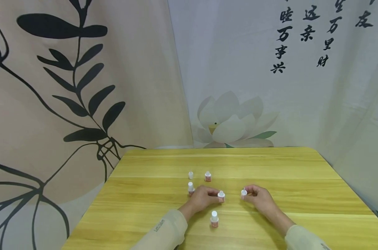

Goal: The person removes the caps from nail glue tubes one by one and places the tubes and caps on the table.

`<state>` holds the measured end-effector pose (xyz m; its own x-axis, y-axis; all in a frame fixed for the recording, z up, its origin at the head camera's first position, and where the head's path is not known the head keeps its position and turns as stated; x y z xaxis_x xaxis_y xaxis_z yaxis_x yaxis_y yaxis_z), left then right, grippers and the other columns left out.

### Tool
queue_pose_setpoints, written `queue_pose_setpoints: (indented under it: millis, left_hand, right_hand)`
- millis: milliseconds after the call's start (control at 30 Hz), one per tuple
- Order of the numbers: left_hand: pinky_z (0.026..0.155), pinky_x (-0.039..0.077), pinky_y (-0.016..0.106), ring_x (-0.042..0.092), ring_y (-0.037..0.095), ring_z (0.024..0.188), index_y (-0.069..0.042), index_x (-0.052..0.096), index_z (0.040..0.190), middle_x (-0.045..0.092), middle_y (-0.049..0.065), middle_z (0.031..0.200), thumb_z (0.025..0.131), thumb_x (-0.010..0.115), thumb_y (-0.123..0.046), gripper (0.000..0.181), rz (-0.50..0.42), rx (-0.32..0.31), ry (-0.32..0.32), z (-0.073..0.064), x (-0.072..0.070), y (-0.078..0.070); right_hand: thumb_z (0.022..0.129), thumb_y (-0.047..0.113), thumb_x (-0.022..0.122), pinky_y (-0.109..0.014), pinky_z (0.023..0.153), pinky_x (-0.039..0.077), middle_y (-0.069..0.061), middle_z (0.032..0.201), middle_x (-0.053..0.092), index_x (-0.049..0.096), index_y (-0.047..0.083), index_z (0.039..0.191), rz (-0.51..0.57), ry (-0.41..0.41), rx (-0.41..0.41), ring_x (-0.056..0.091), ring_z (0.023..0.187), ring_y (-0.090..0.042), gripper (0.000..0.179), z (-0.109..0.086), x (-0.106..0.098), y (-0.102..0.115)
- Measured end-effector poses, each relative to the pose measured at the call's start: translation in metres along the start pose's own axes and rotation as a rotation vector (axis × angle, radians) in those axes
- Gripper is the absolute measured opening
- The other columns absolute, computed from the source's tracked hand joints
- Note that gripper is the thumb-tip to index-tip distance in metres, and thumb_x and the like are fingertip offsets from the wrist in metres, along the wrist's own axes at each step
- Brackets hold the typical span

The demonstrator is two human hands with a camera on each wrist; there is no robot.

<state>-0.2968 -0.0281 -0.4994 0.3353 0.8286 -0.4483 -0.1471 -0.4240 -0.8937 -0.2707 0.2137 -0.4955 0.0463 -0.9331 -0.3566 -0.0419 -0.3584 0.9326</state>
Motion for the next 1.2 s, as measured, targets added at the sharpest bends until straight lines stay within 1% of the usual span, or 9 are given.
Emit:
queue_pose_setpoints:
  millis: [233,433,667,867,1200]
  left_hand:
    - [0.083,0.052,0.027,0.062,0.006,0.089,-0.014,0.078,0.101,0.072,-0.008,0.095,0.084,0.081,-0.024,0.02,0.019,-0.001,0.006,0.0001,-0.0002,-0.0009]
    - [0.084,0.052,0.027,0.062,0.005,0.09,-0.015,0.077,0.102,0.072,-0.009,0.096,0.084,0.081,-0.026,0.021,0.036,0.009,0.012,0.0013,-0.0003,-0.0002]
    - [0.083,0.052,0.027,0.062,0.004,0.089,-0.016,0.077,0.102,0.072,-0.01,0.096,0.083,0.081,-0.026,0.022,0.044,0.014,0.012,0.0017,0.0,0.0]
    - [0.084,0.052,0.028,0.061,0.004,0.09,-0.017,0.077,0.101,0.071,-0.012,0.095,0.083,0.082,-0.028,0.022,0.041,0.001,0.016,0.0036,0.0007,0.0019]
    - [0.082,0.052,0.027,0.06,0.005,0.088,-0.016,0.077,0.101,0.07,-0.012,0.093,0.083,0.082,-0.025,0.021,0.047,-0.005,0.016,0.0034,0.0001,0.0001]
  right_hand:
    - [0.084,0.007,0.077,-0.029,0.074,0.053,-0.006,0.099,0.066,0.064,-0.002,0.11,-0.028,0.037,-0.023,0.059,0.091,-0.02,0.03,0.0012,-0.001,-0.0033]
    - [0.084,0.008,0.077,-0.028,0.073,0.051,-0.006,0.097,0.065,0.065,0.0,0.108,-0.052,0.057,-0.027,0.057,0.089,-0.02,0.028,-0.0006,-0.0005,-0.0019]
    - [0.082,0.006,0.079,-0.027,0.068,0.051,-0.006,0.094,0.063,0.065,0.001,0.105,-0.069,0.06,-0.032,0.056,0.085,-0.02,0.027,0.0004,0.001,-0.0038]
    - [0.08,0.005,0.08,-0.026,0.066,0.049,-0.004,0.091,0.062,0.066,0.001,0.102,-0.144,0.042,-0.052,0.055,0.082,-0.019,0.026,0.0004,0.0023,-0.0026]
    - [0.08,0.003,0.08,-0.027,0.068,0.049,-0.003,0.089,0.063,0.066,0.002,0.1,-0.176,0.044,-0.059,0.056,0.081,-0.018,0.024,-0.0028,0.004,0.0022]
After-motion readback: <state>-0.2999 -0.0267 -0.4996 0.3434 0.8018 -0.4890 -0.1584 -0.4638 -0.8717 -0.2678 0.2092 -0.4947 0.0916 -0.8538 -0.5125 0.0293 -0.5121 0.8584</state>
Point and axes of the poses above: each hand's wrist, its own z-axis towards the middle knuckle, its own x-axis out of the palm, y = z × x, the point moved 2 cm from there along z, towards the middle knuckle
